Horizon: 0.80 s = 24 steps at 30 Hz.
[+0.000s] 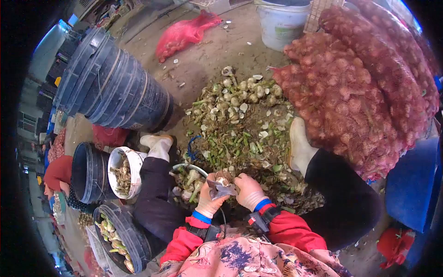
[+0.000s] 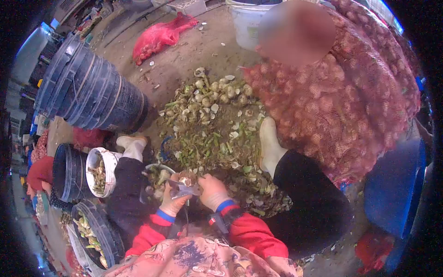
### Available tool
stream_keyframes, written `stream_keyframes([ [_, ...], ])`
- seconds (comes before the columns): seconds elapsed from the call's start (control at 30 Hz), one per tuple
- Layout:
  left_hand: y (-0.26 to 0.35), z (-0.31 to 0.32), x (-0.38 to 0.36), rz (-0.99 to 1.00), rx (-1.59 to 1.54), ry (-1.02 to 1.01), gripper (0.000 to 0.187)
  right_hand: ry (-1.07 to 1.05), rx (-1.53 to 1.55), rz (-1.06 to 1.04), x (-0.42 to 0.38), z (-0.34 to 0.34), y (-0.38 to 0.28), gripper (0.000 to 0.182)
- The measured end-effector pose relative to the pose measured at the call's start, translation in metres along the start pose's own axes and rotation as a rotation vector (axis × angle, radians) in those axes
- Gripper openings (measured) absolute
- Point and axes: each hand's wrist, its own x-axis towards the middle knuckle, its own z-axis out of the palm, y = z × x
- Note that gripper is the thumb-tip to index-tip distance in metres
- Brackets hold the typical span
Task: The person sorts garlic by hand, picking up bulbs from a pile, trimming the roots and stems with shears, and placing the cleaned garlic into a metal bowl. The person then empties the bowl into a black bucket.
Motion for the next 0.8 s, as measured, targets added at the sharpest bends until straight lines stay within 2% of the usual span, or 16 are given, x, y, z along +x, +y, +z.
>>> stream_keyframes([
  [0.1, 0.001, 0.008, -0.003, -0.011, -0.032, 0.097, 0.06, 0.034, 0.015, 0.004, -0.001, 0.007, 0.009, 0.019],
  [0.13, 0.018, 0.016, -0.005, -0.026, -0.054, 0.133, 0.058, 0.021, 0.104, 0.303, 0.003, 0.011, 0.035, 0.024],
  [0.17, 0.037, 0.018, -0.01, -0.047, -0.065, 0.174, 0.055, 0.005, 0.04, 0.474, -0.004, -0.003, 0.054, 0.032],
  [0.2, 0.053, 0.016, -0.013, 0.105, -0.001, 0.149, 0.054, 0.097, 0.458, 0.498, -0.007, -0.004, 0.079, 0.032],
  [0.23, 0.06, 0.008, -0.013, 0.146, 0.006, 0.132, 0.055, 0.174, 0.865, 0.502, 0.003, -0.011, 0.082, 0.032],
  [0.3, 0.077, -0.003, -0.007, 0.021, -0.091, 0.154, 0.059, 0.237, 0.291, 0.529, 0.017, -0.008, 0.074, 0.031],
  [0.33, 0.062, -0.016, 0.004, 0.033, -0.008, 0.172, 0.062, 0.297, 0.358, 0.408, 0.019, 0.004, 0.075, 0.03],
  [0.37, 0.047, -0.023, 0.007, 0.04, -0.423, 0.108, 0.064, 0.357, 0.426, 0.296, 0.019, 0.019, 0.074, 0.03],
  [0.43, 0.028, -0.032, 0.019, 0.102, -0.271, 0.293, 0.058, 0.247, 0.672, 0.206, 0.01, 0.005, 0.039, 0.026],
  [0.47, 0.028, -0.029, 0.015, 0.059, -0.482, 0.297, 0.049, 0.191, 0.673, 0.199, 0.003, -0.002, 0.026, 0.026],
  [0.5, 0.008, -0.049, 0.017, -0.027, -0.63, 0.214, 0.043, 0.135, 0.674, 0.189, -0.004, -0.017, 0.005, 0.025],
  [0.57, 0.012, -0.031, 0.02, -0.007, -0.863, 0.28, 0.043, 0.132, 0.745, 0.104, -0.005, -0.015, -0.007, 0.015],
  [0.6, 0.009, -0.031, 0.02, -0.076, -0.912, 0.27, 0.043, 0.143, 0.796, 0.065, 0.0, -0.003, -0.002, 0.015],
  [0.77, 0.029, 0.004, 0.019, -0.04, -0.931, 0.183, 0.044, 0.227, 0.628, -0.051, 0.001, -0.016, -0.01, 0.017],
  [0.8, 0.032, 0.007, 0.016, -0.04, -0.999, 0.094, 0.044, 0.119, 0.528, 0.118, -0.001, -0.007, 0.006, 0.02],
])
